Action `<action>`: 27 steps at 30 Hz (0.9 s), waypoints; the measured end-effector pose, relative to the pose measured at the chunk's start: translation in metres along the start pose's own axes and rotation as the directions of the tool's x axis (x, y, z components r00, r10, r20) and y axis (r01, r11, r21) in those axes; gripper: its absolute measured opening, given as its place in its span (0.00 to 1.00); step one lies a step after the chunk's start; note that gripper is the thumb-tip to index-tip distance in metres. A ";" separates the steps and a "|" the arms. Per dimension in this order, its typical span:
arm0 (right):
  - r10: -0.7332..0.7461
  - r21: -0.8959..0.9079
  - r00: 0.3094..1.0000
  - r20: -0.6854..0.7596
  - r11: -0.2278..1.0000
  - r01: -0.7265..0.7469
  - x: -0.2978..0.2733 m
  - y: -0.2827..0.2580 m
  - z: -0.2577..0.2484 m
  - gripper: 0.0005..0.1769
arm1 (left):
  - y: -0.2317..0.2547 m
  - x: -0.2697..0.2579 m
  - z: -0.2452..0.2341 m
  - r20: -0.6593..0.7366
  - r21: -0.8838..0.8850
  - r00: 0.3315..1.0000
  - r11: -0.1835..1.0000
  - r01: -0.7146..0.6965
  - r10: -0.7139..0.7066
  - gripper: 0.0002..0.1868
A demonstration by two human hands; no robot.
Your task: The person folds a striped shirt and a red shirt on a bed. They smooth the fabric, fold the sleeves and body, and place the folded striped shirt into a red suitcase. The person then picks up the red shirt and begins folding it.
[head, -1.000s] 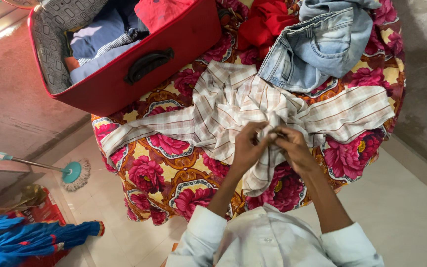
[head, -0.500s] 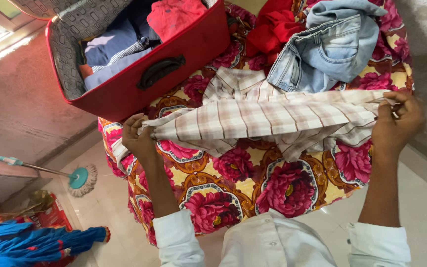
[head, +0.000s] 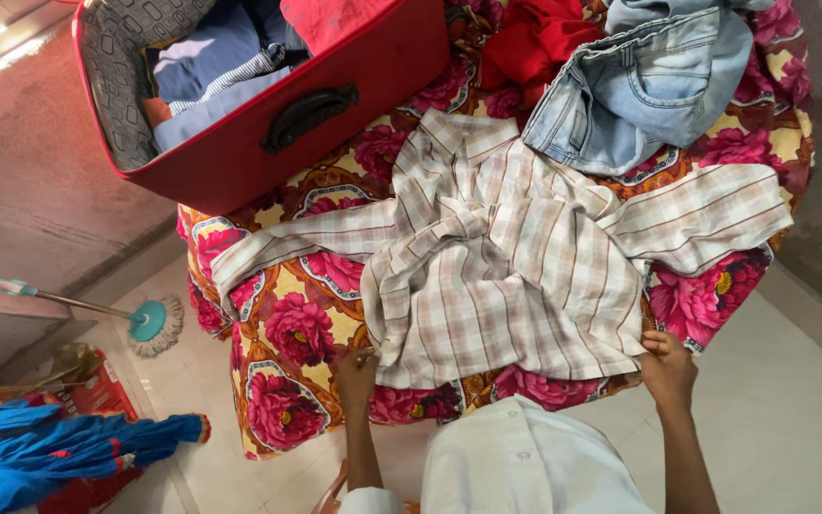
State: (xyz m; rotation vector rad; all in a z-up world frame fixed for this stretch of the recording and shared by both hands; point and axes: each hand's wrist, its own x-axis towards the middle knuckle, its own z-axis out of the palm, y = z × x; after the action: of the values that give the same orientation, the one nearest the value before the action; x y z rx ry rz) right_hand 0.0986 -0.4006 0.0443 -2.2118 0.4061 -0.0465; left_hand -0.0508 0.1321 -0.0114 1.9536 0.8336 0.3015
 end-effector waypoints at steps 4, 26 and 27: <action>0.152 0.398 0.988 0.038 0.904 -0.155 0.022 -0.017 -0.016 0.15 | 0.036 0.028 -0.010 -0.302 -0.137 0.936 0.980 0.145 -0.181 0.11; -0.243 0.118 0.539 0.806 0.960 0.255 -0.029 -0.068 0.094 0.21 | 0.182 -0.071 0.088 0.507 0.386 0.798 0.742 -0.548 0.325 0.15; -0.222 0.103 0.541 0.811 0.965 0.241 -0.031 -0.071 0.093 0.21 | 0.194 -0.070 0.088 0.447 0.410 0.804 0.709 -0.574 0.392 0.14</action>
State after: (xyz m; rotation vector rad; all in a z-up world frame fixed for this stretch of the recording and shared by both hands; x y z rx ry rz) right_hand 0.1049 -0.2800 0.0442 -2.0179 -0.4284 0.8363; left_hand 0.0266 -0.0342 0.1173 2.6547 0.1434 0.0357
